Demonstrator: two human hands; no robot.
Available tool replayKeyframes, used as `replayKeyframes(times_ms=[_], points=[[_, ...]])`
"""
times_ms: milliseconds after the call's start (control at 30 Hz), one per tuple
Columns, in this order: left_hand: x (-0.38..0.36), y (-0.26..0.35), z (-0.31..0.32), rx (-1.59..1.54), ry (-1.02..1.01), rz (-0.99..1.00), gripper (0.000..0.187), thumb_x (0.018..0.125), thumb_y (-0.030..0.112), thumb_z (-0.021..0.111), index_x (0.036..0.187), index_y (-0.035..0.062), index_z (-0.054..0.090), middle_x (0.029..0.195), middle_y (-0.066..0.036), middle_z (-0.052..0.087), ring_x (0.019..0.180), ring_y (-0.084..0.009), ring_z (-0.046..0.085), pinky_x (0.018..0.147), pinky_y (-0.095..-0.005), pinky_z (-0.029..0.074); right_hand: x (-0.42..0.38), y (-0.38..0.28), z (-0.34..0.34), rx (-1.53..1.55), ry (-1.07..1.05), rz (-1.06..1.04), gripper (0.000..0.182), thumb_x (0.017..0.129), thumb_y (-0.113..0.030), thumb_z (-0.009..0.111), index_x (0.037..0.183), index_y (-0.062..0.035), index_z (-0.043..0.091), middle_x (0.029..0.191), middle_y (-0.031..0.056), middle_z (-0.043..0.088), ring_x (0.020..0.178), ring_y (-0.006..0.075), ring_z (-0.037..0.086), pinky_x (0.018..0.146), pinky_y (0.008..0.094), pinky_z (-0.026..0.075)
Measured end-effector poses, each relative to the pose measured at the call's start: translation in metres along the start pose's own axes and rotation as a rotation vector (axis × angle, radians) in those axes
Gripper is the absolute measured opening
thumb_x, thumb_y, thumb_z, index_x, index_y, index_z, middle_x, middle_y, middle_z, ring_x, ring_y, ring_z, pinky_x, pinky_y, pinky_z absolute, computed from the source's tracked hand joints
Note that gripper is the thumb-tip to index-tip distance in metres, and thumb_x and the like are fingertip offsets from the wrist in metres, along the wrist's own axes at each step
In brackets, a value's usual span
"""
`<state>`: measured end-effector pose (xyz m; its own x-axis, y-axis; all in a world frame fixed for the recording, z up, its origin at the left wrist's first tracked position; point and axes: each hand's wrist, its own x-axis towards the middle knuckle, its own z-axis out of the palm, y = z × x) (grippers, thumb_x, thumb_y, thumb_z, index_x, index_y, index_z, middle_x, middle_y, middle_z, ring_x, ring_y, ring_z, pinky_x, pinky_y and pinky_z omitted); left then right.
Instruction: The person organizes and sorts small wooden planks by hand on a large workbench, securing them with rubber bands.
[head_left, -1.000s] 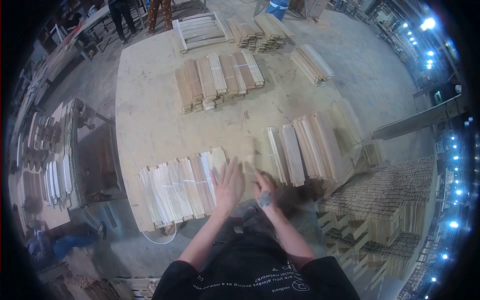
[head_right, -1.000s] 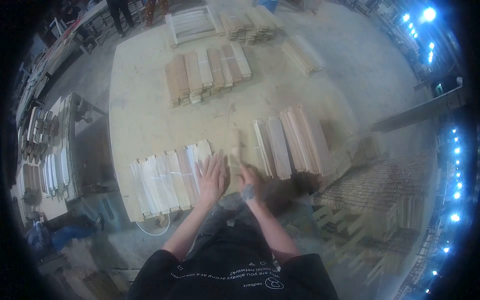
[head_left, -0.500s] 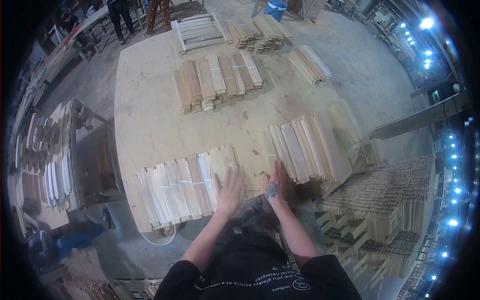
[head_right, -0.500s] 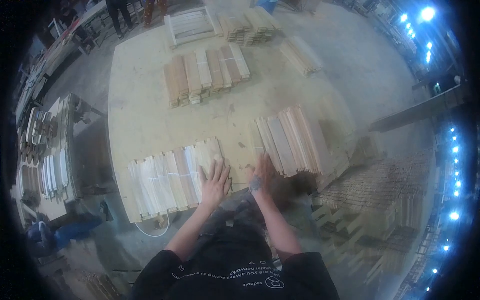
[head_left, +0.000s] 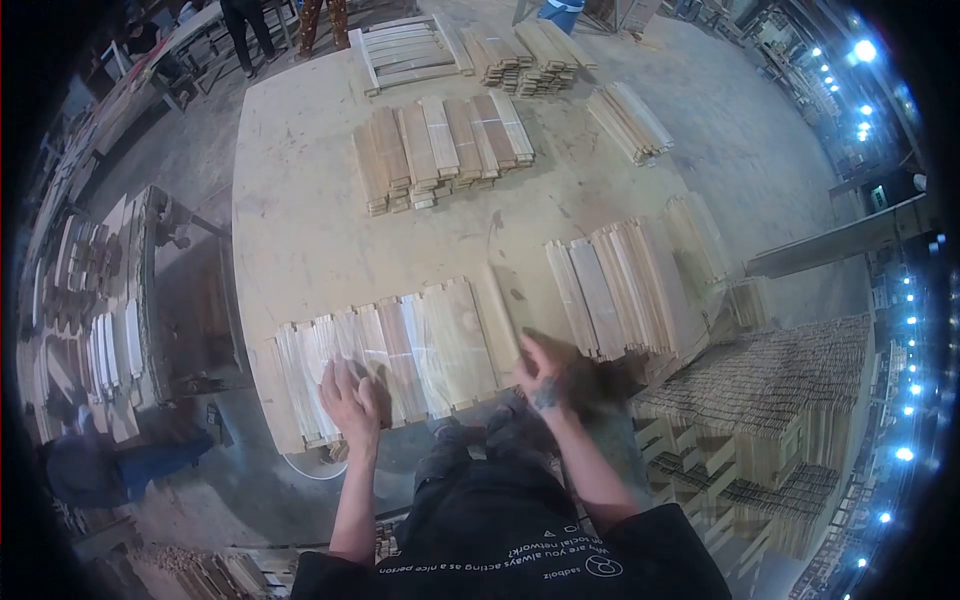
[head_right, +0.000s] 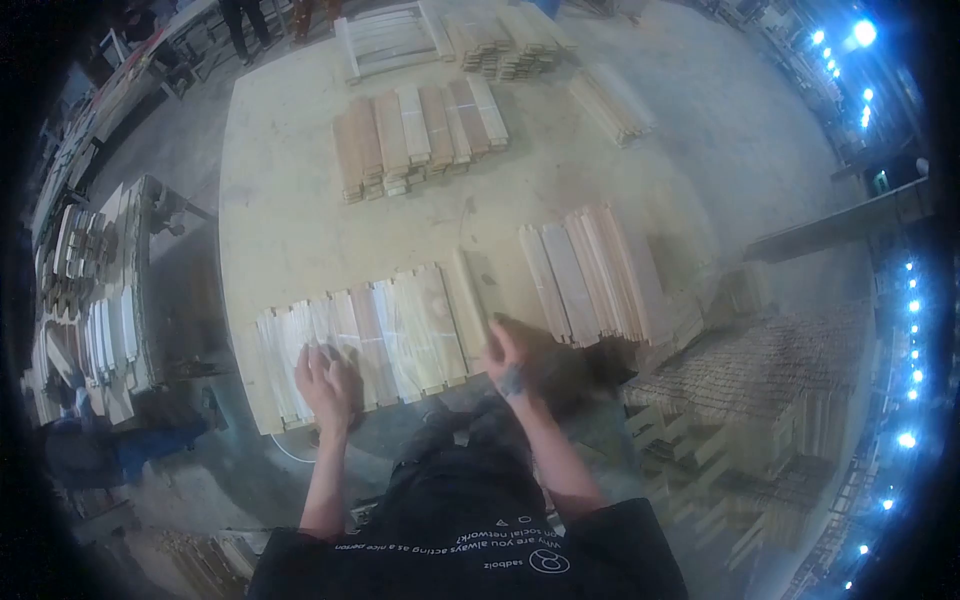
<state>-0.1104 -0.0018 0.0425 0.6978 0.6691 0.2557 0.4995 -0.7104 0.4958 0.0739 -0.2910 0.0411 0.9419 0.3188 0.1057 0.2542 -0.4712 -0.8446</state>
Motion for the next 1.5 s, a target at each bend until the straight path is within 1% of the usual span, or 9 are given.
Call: replayKeyframes(times_ms=[100, 333, 567, 667, 767, 867, 967, 1167, 1500], points=[[-0.003, -0.018, 0.002, 0.034, 0.053, -0.025, 0.047, 0.099, 0.020, 0.063, 0.141, 0.0002, 0.055, 0.148, -0.025, 0.049, 0.138, -0.0437, 0.045, 0.117, -0.0571, 0.031, 0.017, 0.027, -0.030, -0.369, 0.070, -0.173, 0.033, 0.093, -0.013, 0.067, 0.124, -0.0030, 0.068, 0.105, 0.0189, 0.072, 0.109, 0.0371, 0.066, 0.097, 0.0440, 0.051], [0.016, -0.061, -0.012, 0.292, 0.218, -0.119, 0.045, 0.100, 0.022, 0.062, 0.139, -0.0011, 0.056, 0.145, -0.028, 0.050, 0.133, -0.0450, 0.048, 0.113, -0.0538, 0.036, 0.013, 0.031, -0.014, -0.507, 0.024, -0.081, 0.044, 0.089, -0.014, 0.070, 0.132, -0.0054, 0.062, 0.117, 0.0172, 0.063, 0.108, 0.0350, 0.064, 0.091, 0.0438, 0.052], [0.004, -0.084, -0.004, 0.414, 0.207, -0.163, 0.051, 0.104, 0.029, 0.056, 0.145, -0.0002, 0.051, 0.152, -0.029, 0.044, 0.140, -0.0446, 0.042, 0.119, -0.0573, 0.027, -0.010, 0.005, 0.006, -0.177, -0.119, 0.040, 0.044, 0.087, -0.012, 0.072, 0.129, -0.0069, 0.064, 0.114, 0.0167, 0.061, 0.110, 0.0340, 0.061, 0.094, 0.0438, 0.051], [0.005, -0.084, -0.006, 0.377, 0.180, -0.197, 0.052, 0.105, 0.032, 0.055, 0.146, 0.0000, 0.051, 0.153, -0.029, 0.043, 0.142, -0.0450, 0.040, 0.120, -0.0588, 0.024, 0.008, 0.018, -0.025, -0.500, 0.084, -0.037, 0.049, 0.088, -0.015, 0.067, 0.137, -0.0111, 0.059, 0.125, 0.0194, 0.060, 0.120, 0.0412, 0.056, 0.100, 0.0528, 0.047], [0.005, -0.086, -0.005, 0.371, 0.197, -0.180, 0.051, 0.104, 0.031, 0.055, 0.144, -0.0005, 0.052, 0.152, -0.029, 0.044, 0.142, -0.0449, 0.041, 0.120, -0.0585, 0.025, 0.030, 0.028, -0.036, -0.625, 0.270, -0.110, 0.058, 0.086, -0.014, 0.070, 0.142, -0.0129, 0.055, 0.129, 0.0202, 0.058, 0.123, 0.0404, 0.054, 0.103, 0.0517, 0.046], [0.004, -0.090, -0.003, 0.391, 0.211, -0.165, 0.050, 0.104, 0.030, 0.056, 0.143, -0.0010, 0.054, 0.151, -0.029, 0.045, 0.141, -0.0446, 0.042, 0.119, -0.0584, 0.025, 0.033, 0.034, -0.028, -0.764, 0.204, -0.025, 0.067, 0.082, -0.011, 0.072, 0.145, -0.0125, 0.051, 0.129, 0.0211, 0.056, 0.124, 0.0409, 0.053, 0.106, 0.0506, 0.043], [0.004, -0.088, -0.005, 0.382, 0.201, -0.182, 0.049, 0.103, 0.029, 0.057, 0.142, -0.0012, 0.054, 0.150, -0.029, 0.046, 0.141, -0.0443, 0.042, 0.120, -0.0581, 0.025, 0.024, 0.008, -0.023, -0.524, 0.197, 0.092, 0.063, 0.081, -0.008, 0.072, 0.142, -0.0128, 0.055, 0.126, 0.0195, 0.057, 0.122, 0.0403, 0.054, 0.106, 0.0503, 0.043], [0.005, -0.086, -0.006, 0.381, 0.201, -0.181, 0.050, 0.104, 0.030, 0.056, 0.142, -0.0010, 0.054, 0.150, -0.029, 0.046, 0.142, -0.0433, 0.042, 0.121, -0.0575, 0.024, -0.008, 0.003, 0.009, -0.316, 0.026, -0.073, 0.049, 0.085, -0.015, 0.075, 0.133, -0.0156, 0.063, 0.125, 0.0160, 0.057, 0.115, 0.0361, 0.059, 0.096, 0.0457, 0.050], [0.005, -0.086, -0.007, 0.377, 0.217, -0.177, 0.049, 0.104, 0.030, 0.057, 0.142, -0.0004, 0.055, 0.151, -0.028, 0.046, 0.141, -0.0441, 0.042, 0.120, -0.0575, 0.026, -0.003, 0.018, 0.008, -0.455, 0.078, 0.129, 0.049, 0.092, -0.025, 0.071, 0.138, -0.0131, 0.060, 0.132, 0.0209, 0.054, 0.124, 0.0406, 0.056, 0.097, 0.0500, 0.050]])
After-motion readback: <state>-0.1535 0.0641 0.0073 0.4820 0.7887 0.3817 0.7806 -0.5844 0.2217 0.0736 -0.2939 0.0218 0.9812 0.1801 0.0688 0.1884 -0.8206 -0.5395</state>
